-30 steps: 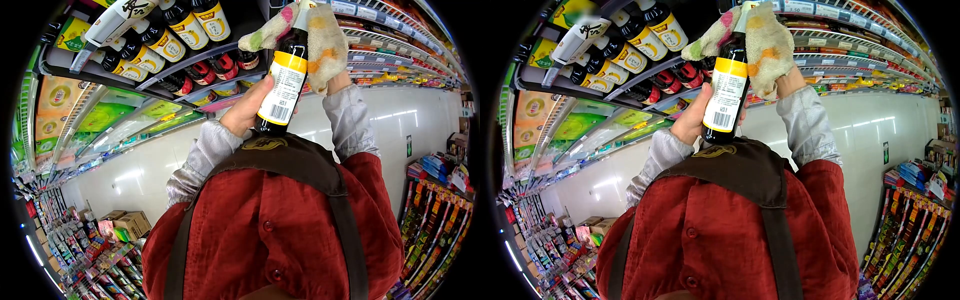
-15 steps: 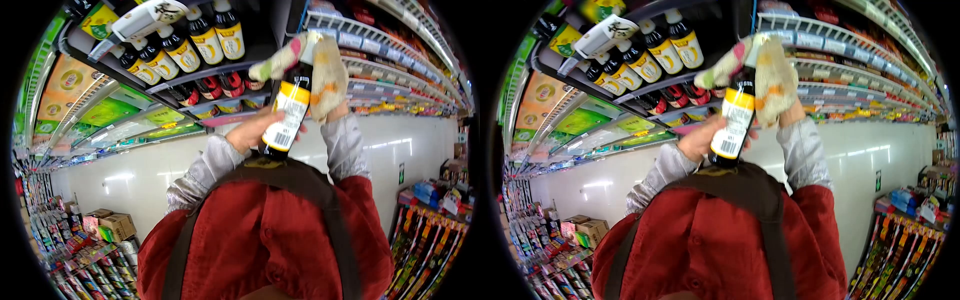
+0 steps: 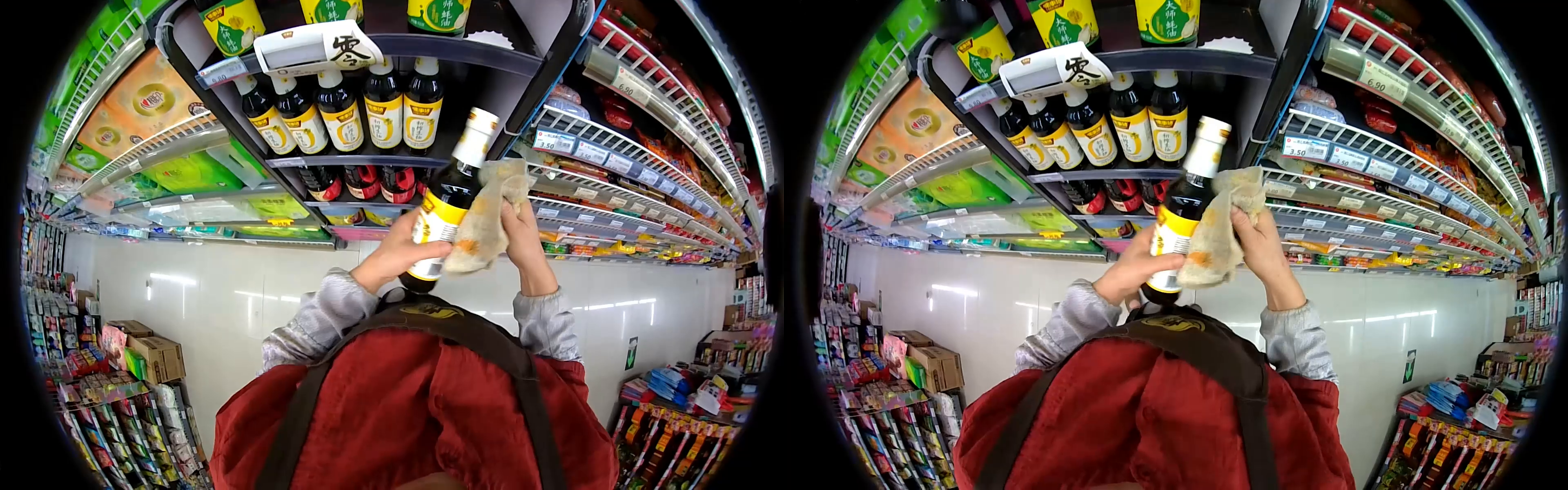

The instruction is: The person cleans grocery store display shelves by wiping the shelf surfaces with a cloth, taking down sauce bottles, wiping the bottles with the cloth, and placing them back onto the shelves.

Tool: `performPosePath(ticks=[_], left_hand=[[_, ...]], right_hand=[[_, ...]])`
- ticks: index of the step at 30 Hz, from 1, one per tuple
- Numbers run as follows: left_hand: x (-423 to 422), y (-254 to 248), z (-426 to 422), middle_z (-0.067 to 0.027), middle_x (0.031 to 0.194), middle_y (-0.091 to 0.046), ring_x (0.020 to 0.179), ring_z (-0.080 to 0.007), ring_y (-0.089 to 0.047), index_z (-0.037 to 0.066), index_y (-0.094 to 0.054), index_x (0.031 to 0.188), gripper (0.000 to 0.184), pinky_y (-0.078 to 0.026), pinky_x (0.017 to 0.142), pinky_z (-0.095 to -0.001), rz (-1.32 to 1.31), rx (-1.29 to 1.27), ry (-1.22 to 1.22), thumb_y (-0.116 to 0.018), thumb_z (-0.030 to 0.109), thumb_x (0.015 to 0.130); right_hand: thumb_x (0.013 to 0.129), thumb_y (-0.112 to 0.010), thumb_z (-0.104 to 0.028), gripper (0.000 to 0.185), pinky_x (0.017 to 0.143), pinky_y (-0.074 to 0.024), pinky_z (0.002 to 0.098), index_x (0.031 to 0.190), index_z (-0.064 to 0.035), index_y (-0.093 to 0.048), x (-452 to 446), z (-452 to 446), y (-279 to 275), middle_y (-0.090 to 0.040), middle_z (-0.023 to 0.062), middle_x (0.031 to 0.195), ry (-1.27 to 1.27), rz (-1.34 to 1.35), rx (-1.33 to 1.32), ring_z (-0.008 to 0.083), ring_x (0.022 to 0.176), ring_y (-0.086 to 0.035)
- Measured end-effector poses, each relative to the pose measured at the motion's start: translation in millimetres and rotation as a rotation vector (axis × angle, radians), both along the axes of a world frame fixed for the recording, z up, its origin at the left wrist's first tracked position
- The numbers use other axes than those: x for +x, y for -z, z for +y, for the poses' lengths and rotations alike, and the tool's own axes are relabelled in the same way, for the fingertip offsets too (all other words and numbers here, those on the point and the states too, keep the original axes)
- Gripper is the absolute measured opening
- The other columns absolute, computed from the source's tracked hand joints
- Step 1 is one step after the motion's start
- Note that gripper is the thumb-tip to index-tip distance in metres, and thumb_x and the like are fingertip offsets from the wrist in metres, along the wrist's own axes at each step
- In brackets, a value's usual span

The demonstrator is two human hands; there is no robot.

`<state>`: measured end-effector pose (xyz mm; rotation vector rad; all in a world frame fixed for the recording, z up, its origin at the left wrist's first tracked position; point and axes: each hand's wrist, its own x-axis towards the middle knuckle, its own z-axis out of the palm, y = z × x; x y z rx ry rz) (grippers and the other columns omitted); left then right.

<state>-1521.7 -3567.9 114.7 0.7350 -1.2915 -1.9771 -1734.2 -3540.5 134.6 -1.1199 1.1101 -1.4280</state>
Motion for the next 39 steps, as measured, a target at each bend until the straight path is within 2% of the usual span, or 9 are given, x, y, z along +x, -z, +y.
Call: performPosePath(ticks=[8, 10, 11, 13, 16, 19, 24, 27, 39], left_hand=[[89, 12, -10, -0.0103, 0.108, -0.063, 0.095, -0.0196, -0.064, 0.001, -0.049, 0.122, 0.061, -0.050, 0.087, -0.0329, 0.095, -0.098, -0.139, -0.078, 0.016, 0.071], [96, 2, -8, -0.0116, 0.104, -0.064, 0.094, -0.0213, -0.065, -0.001, -0.049, 0.120, 0.062, -0.051, 0.085, -0.0353, 0.098, -0.132, -0.206, -0.079, 0.020, 0.069], [100, 3, -8, -0.0115, 0.104, -0.064, 0.094, -0.0211, -0.065, -0.001, -0.049, 0.120, 0.063, -0.051, 0.085, -0.0352, 0.090, -0.140, -0.213, -0.080, 0.020, 0.069], [106, 2, -8, -0.0112, 0.103, -0.064, 0.093, -0.0207, -0.065, -0.001, -0.049, 0.120, 0.064, -0.051, 0.084, -0.0346, 0.080, -0.169, -0.213, -0.080, 0.022, 0.068], [119, 16, -5, -0.0085, 0.108, -0.061, 0.097, -0.0172, -0.061, 0.000, -0.047, 0.122, 0.069, -0.048, 0.086, -0.0328, 0.034, -0.180, -0.239, -0.083, 0.022, 0.067], [136, 22, -3, -0.0077, 0.110, -0.060, 0.098, -0.0156, -0.058, 0.001, -0.047, 0.122, 0.073, -0.047, 0.087, -0.0321, -0.041, -0.196, -0.236, -0.085, 0.023, 0.064], [152, 18, -7, -0.0093, 0.103, -0.063, 0.091, -0.0169, -0.063, -0.001, -0.049, 0.117, 0.067, -0.050, 0.082, -0.0323, -0.064, -0.238, -0.277, -0.084, 0.019, 0.064], [153, -9, -9, -0.0111, 0.093, -0.066, 0.081, -0.0189, -0.067, -0.003, -0.050, 0.113, 0.059, -0.054, 0.075, -0.0326, -0.009, -0.222, -0.235, -0.083, 0.014, 0.067], [154, 8, -35, -0.0092, 0.111, -0.061, 0.101, -0.0150, -0.058, -0.002, -0.047, 0.122, 0.078, -0.046, 0.088, -0.0313, -0.104, -0.286, -0.205, -0.088, 0.024, 0.061]], right_hand=[[0.089, -0.054, -0.010, 0.026, 0.085, -0.0463, 0.0306, 0.112, 0.0013, -0.057, 17, -34, -26, -0.063, 0.0120, 0.106, 0.200, 0.331, -0.190, 0.0209, 0.097, -0.059], [0.082, -0.057, -0.011, 0.027, 0.084, -0.0477, 0.0377, 0.107, 0.0003, -0.058, 20, -63, -25, -0.063, 0.0190, 0.103, 0.269, 0.953, -0.375, 0.0321, 0.096, -0.060], [0.078, -0.060, -0.013, 0.028, 0.086, -0.0465, 0.0436, 0.102, 0.0011, -0.059, 24, -82, -14, -0.061, 0.0239, 0.101, 0.309, 1.104, -0.216, 0.0394, 0.096, -0.057], [0.082, -0.056, -0.016, 0.025, 0.086, -0.0472, 0.0437, 0.100, 0.0013, -0.061, 33, -117, 7, -0.062, 0.0212, 0.100, 0.286, 1.369, 0.080, 0.0362, 0.097, -0.059], [0.083, -0.052, -0.016, 0.027, 0.083, -0.0494, 0.0432, 0.102, -0.0007, -0.063, 32, -160, 64, -0.064, 0.0184, 0.102, 0.312, 1.552, 0.106, 0.0343, 0.095, -0.061], [0.084, -0.050, -0.015, 0.029, 0.083, -0.0509, 0.0416, 0.108, -0.0037, -0.064, 29, -179, 52, -0.064, 0.0168, 0.107, 0.138, 1.697, 0.254, 0.0334, 0.101, -0.061], [0.088, -0.049, -0.020, 0.032, 0.087, -0.0507, 0.0407, 0.113, -0.0044, -0.062, 22, -242, 63, -0.062, 0.0178, 0.114, 0.229, 1.523, 0.459, 0.0343, 0.111, -0.058], [0.088, -0.052, -0.029, 0.038, 0.088, -0.0500, 0.0436, 0.117, -0.0056, -0.059, 25, -247, 29, -0.060, 0.0193, 0.117, 0.356, 1.274, 0.228, 0.0341, 0.109, -0.058], [0.086, -0.055, -0.034, 0.049, 0.092, -0.0478, 0.0403, 0.126, -0.0066, -0.054, 18, -244, 44, -0.054, 0.0204, 0.127, 0.237, 1.492, 0.366, 0.0303, 0.115, -0.055]])
